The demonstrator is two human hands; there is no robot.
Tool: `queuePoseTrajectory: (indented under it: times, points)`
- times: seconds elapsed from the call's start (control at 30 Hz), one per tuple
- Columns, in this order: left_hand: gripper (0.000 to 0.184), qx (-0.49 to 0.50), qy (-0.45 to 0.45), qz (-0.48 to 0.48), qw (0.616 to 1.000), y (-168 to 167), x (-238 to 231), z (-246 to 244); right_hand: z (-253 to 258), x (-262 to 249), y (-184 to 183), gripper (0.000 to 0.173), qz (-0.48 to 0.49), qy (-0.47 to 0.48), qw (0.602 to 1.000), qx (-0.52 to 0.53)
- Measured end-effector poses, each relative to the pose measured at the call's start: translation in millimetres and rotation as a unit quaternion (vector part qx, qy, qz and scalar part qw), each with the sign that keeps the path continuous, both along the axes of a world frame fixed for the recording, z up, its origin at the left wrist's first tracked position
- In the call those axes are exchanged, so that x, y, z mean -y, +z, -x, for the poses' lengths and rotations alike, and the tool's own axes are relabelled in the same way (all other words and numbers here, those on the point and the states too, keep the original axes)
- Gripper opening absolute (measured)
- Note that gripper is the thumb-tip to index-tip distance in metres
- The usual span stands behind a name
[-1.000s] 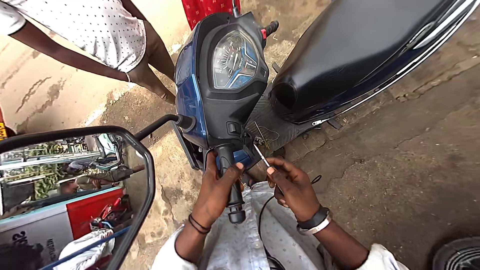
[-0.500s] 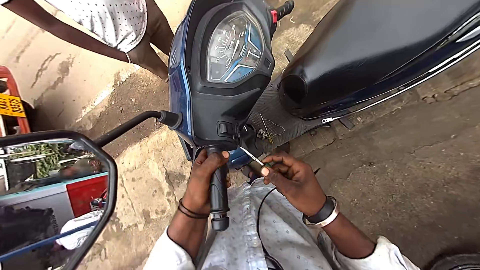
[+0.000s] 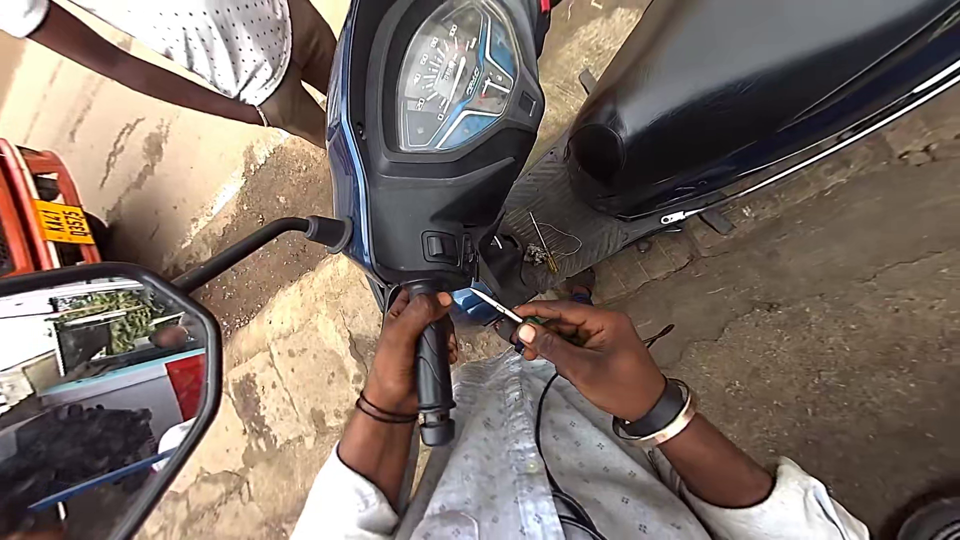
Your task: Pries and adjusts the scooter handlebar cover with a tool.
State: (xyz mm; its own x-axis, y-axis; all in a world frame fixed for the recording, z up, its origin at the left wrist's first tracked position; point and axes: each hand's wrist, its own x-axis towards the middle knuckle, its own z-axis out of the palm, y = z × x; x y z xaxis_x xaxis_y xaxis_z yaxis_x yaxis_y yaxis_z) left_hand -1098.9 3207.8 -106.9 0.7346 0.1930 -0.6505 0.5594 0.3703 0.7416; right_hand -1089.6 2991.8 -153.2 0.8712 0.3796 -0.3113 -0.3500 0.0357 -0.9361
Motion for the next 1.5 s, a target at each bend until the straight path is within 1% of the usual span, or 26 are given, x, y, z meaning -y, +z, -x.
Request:
queuePoseTrajectory:
  times: [0.13,0.2,0.33,0.6,0.73,0.87,0.93,1.03,1.1,1.13,1.23,1.3,1.4,1.5]
  points:
    - [0.016,0.002,0.004,-0.003,1.0,-3.5,0.1,-1.2,-6.6,-0.3,-3.3,0.022,-0.012,0.016,0.999,-0.027]
    - [0.015,0.003,0.005,-0.003,1.0,-3.0,0.1,-0.7,-8.5,1.4,-3.1,0.022,-0.002,0.021,1.0,-0.016]
    - [0.015,0.002,0.013,-0.002,1.0,-3.0,1.6,-2.3,-15.3,1.6,1.7,0.021,0.021,0.05,0.998,-0.026]
    - [0.018,0.001,0.019,-0.004,1.0,-3.6,1.1,-3.4,-13.0,1.1,5.7,0.02,0.024,0.02,0.999,-0.036]
    - [0.017,0.001,0.018,-0.005,1.0,-4.0,2.4,-2.8,-15.4,0.1,6.1,0.021,0.04,0.029,0.998,-0.028]
    - [0.017,-0.008,0.03,-0.011,0.999,-2.5,3.9,-4.1,-37.2,8.3,11.5,0.021,0.069,0.087,0.994,0.005]
    - [0.019,-0.014,0.027,-0.02,0.999,-1.8,4.0,-0.9,-55.0,12.2,17.2,0.02,0.081,0.138,0.987,-0.015]
    - [0.02,-0.021,-0.003,-0.037,0.999,1.8,2.9,2.9,-83.4,12.6,31.6,0.018,0.1,0.21,0.97,-0.065]
    - [0.021,-0.03,-0.005,-0.046,0.998,3.2,3.3,1.7,-100.5,9.7,44.0,0.018,0.139,0.255,0.955,-0.064]
    - [0.021,-0.033,-0.002,-0.047,0.998,3.8,3.1,1.6,-103.6,8.0,47.0,0.017,0.148,0.262,0.951,-0.068]
    - [0.019,-0.037,-0.006,-0.042,0.998,5.4,0.1,0.4,-95.3,1.2,47.9,0.015,0.164,0.229,0.956,-0.087]
    - [0.018,-0.034,-0.005,-0.033,0.999,5.3,-0.4,-1.3,-80.5,-2.5,47.1,0.014,0.177,0.181,0.965,-0.068]
    - [0.019,-0.031,-0.011,-0.024,0.999,4.5,-4.3,-2.5,-44.0,-14.7,41.2,0.016,0.165,0.069,0.983,-0.045]
    - [0.023,-0.029,-0.013,-0.022,0.999,3.6,-7.0,-3.7,3.1,-40.4,28.9,0.023,0.161,-0.045,0.986,-0.001]
